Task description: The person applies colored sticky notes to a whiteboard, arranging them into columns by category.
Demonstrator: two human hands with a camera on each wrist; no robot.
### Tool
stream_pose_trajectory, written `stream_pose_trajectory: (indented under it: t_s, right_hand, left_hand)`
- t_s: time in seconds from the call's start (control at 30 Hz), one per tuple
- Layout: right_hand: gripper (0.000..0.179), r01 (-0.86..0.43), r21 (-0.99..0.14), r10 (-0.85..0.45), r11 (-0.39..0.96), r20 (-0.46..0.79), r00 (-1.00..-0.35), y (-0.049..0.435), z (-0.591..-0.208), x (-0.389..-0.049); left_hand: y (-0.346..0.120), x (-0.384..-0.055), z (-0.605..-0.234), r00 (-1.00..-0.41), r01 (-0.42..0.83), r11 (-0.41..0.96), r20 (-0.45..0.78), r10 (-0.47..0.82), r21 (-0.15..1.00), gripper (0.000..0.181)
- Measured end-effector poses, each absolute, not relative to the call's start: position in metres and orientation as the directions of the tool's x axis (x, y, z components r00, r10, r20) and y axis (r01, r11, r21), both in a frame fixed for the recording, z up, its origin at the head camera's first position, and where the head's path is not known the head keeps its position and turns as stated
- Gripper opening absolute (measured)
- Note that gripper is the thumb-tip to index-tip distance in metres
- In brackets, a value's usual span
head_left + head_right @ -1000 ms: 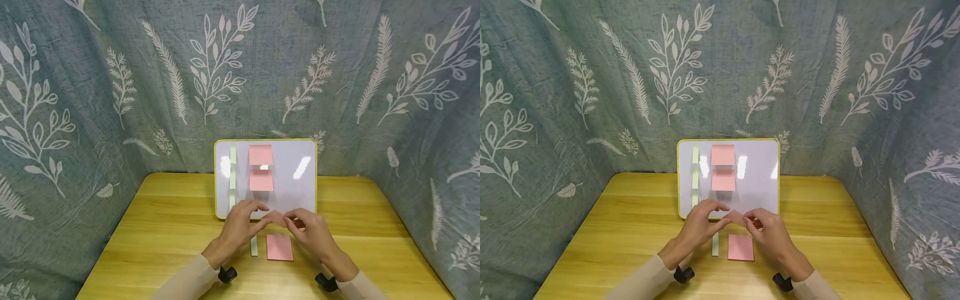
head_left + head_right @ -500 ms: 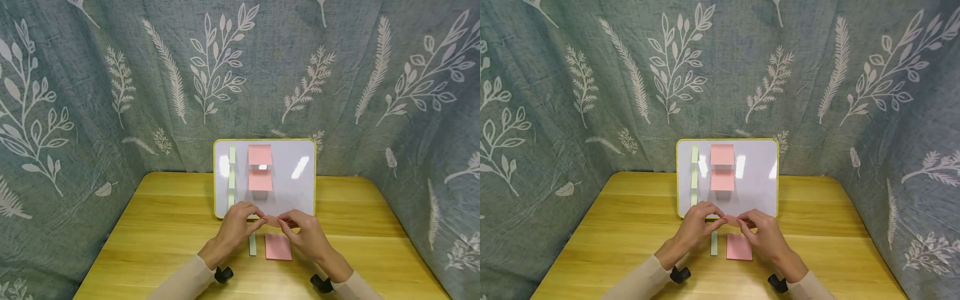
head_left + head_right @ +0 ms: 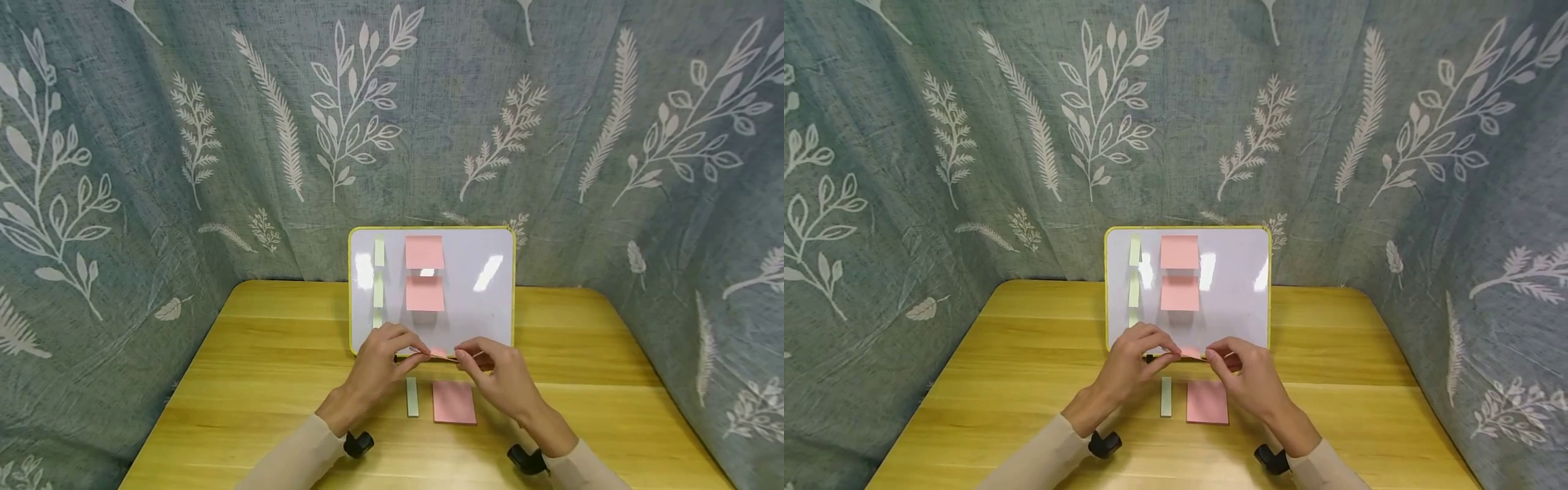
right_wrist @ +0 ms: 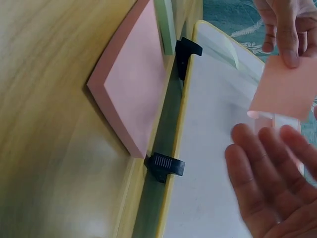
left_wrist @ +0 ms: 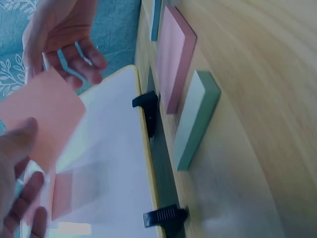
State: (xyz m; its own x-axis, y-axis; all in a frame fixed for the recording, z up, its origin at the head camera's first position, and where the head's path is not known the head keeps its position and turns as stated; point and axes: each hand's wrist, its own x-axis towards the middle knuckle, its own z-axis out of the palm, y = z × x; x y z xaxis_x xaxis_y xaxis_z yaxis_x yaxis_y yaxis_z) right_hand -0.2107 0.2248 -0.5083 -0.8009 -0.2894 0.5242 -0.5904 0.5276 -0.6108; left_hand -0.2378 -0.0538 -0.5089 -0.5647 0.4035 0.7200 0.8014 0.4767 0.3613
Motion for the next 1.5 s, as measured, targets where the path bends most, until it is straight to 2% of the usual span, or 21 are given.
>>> stream_pose_trajectory:
  t_s: [0.2,0.33,0.5,0.77,1.27,1.5]
  right_hand:
    - [0.019,-0.410,-0.725,-0.246,0.554,0.328,-0.912,0.225,-0.505,-0.209]
    - [0.028,-0.304,-0.801,-0.251,0.515,0.198,-0.948,0.224,-0.503,-0.208]
    - [0.029,-0.218,-0.884,-0.254,0.413,0.119,-0.960,0.223,-0.503,-0.210]
    - [0.027,-0.151,-0.954,-0.213,0.257,0.097,-0.972,0.225,-0.502,-0.213]
    - [0.029,-0.130,-0.968,-0.181,0.214,0.091,-0.979,0.227,-0.502,-0.216]
    - [0.034,-0.063,-0.981,-0.115,0.185,0.042,-0.992,0.223,-0.506,-0.225]
  left_hand:
    - [-0.059,-0.244,-0.508,-0.393,0.888,0.406,0.818,0.420,0.218,0.020]
    - [-0.061,-0.246,-0.508,-0.347,0.904,0.391,0.829,0.439,0.172,0.020]
    - [-0.061,-0.246,-0.508,-0.362,0.897,0.405,0.822,0.440,0.178,0.019]
    - [-0.060,-0.245,-0.512,-0.390,0.886,0.416,0.811,0.436,0.203,0.020]
    - [-0.064,-0.246,-0.518,-0.458,0.847,0.463,0.802,0.384,0.262,0.021]
    - [-0.065,-0.242,-0.525,-0.581,0.738,0.571,0.769,0.267,0.359,0.010]
